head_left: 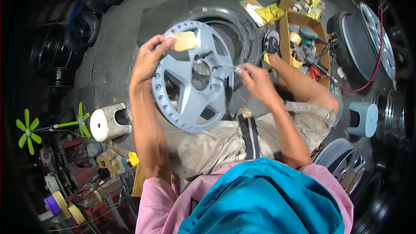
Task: The person sands the surface of a silver car rim by hand using a small piece of sandpaper. They then use a small tool to apply a dark substance to specific areas of the rim, spreading it across the surface with repeated wiping motions.
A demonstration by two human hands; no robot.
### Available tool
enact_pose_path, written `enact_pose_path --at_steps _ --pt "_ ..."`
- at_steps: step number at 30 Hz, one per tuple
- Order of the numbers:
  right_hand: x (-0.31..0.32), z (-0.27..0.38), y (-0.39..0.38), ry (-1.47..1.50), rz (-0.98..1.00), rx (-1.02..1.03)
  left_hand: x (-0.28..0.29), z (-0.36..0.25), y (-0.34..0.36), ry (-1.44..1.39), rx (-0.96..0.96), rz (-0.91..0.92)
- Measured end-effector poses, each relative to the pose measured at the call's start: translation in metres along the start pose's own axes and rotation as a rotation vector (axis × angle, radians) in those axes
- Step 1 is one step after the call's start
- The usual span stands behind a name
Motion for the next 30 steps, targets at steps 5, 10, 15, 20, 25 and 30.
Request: enact_pose_path --at_steps 5,10,15,20,25,30 --pt "-0.043 0.01 -0.001 0.046 -0.028 0.272 0.017 0.004 -0.021 -0.046 0.004 -0.065" --pt "0.032 0.095 0.096 0.037 -0.44 0.48 0.022 0.014 -0.015 -0.051 0.025 -0.1" --pt "0.104 0.191 0.136 0.035 -0.68 0.726 0.016 0.007 -0.011 -0.219 0.038 -0.014" --pt "0.075 0.119 0.111 0.19 -0.51 0.461 0.024 0.008 -0.007 -0.217 0.052 -0.035" --pt "0.013 0.03 0.057 0.583 -0.265 -0.076 0.034 0.019 -0.009 -0.199 0.077 -0.087" --pt "-0.073 0.002 0.019 1.041 -0.117 -0.311 0.052 0.032 -0.012 -0.235 0.106 -0.159"
Point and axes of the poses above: each hand's wrist, its own y-axis towards the middle knuckle, its own x-axis out of the back of the hand, z = x × y, the point moved 2 cm from there along y, towards the middle knuckle, and after that the axes turned 12 degrees about -y, right-handed, at the moved point
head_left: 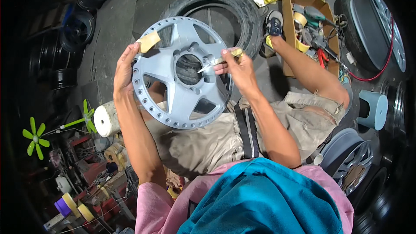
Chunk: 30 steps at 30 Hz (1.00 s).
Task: The person sands the surface of a silver car rim by hand using a small piece of sandpaper. They then use a small tool to apply a dark substance to specific areas of the rim, spreading it across the surface with repeated wiping motions.
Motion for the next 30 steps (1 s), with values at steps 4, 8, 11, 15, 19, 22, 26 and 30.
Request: enact_pose_path --at_steps 4,8,11,15,19,22,26,30 --pt "-0.008 -0.03 0.004 -0.013 0.131 -0.048 0.018 0.005 0.0 -0.036 0.024 -0.036" --pt "-0.024 -0.033 -0.001 0.041 0.238 -0.071 0.029 0.009 -0.002 -0.077 0.052 -0.085" --pt "-0.038 -0.041 -0.003 0.077 0.211 -0.067 0.027 0.013 -0.004 -0.112 0.056 -0.123" --pt "-0.044 -0.048 0.006 -0.292 0.118 0.302 0.02 0.012 -0.008 -0.074 0.048 -0.115" --pt "-0.06 -0.032 0.015 -0.296 0.199 0.149 0.021 0.01 -0.011 -0.062 0.02 -0.108" --pt "-0.069 -0.021 0.023 -0.427 0.224 0.298 0.021 0.009 -0.012 -0.057 0.019 -0.081" --pt "-0.078 -0.029 0.031 -0.455 0.211 0.423 0.017 0.009 -0.015 -0.033 0.018 -0.083" --pt "-0.08 -0.029 0.03 -0.502 0.197 0.536 0.02 0.01 -0.016 -0.005 -0.013 -0.1"
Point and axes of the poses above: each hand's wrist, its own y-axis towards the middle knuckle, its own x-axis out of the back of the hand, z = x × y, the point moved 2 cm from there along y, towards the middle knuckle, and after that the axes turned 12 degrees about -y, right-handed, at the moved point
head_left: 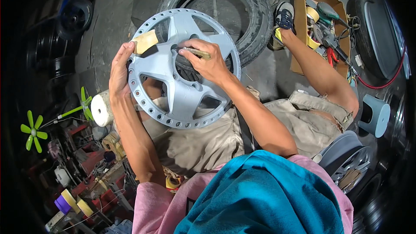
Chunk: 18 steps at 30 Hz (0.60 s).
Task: The person sands the surface of a silver car rim by hand using a small piece of sandpaper. They then use a small tool to apply a dark substance to specific areas of the rim, spreading it across the surface with repeated wiping motions.
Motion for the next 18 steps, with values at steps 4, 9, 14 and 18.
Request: enact_pose_path --at_steps 4,9,14,18 --pt "0.003 0.001 0.001 -0.057 -0.003 0.111 0.001 0.0 0.001 0.013 0.011 0.027" --pt "0.003 0.009 0.0 -0.088 0.021 0.069 0.005 0.0 0.0 0.02 0.004 0.052" --pt "0.001 0.01 -0.002 -0.126 -0.001 0.081 0.001 0.001 -0.002 -0.006 0.018 0.049" --pt "0.0 0.012 -0.008 -0.123 -0.015 0.041 0.004 0.001 -0.002 -0.007 0.02 0.058"
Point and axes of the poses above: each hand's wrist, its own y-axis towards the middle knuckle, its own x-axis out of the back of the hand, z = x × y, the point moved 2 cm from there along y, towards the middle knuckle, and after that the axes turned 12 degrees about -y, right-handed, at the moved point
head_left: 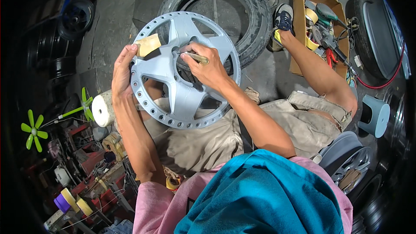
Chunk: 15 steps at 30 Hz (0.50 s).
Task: The person sands the surface of a silver car rim by hand using a small piece of sandpaper. They then use a small tool to apply a dark substance to specific areas of the rim, spreading it across the surface with repeated wiping motions.
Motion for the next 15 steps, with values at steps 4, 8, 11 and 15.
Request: enact_pose_path --at_steps 4,8,11,15 --pt "0.004 0.006 -0.001 0.02 0.069 -0.164 0.001 0.0 -0.002 -0.003 -0.011 -0.007" --pt "-0.005 0.011 0.007 0.101 0.028 -0.212 -0.006 -0.001 -0.003 0.007 -0.019 -0.011" --pt "-0.011 0.019 0.01 0.035 -0.099 -0.119 -0.013 -0.001 -0.004 -0.002 -0.02 -0.013" --pt "-0.011 0.022 0.008 0.052 -0.054 -0.08 -0.004 -0.002 -0.003 0.022 -0.025 -0.001"
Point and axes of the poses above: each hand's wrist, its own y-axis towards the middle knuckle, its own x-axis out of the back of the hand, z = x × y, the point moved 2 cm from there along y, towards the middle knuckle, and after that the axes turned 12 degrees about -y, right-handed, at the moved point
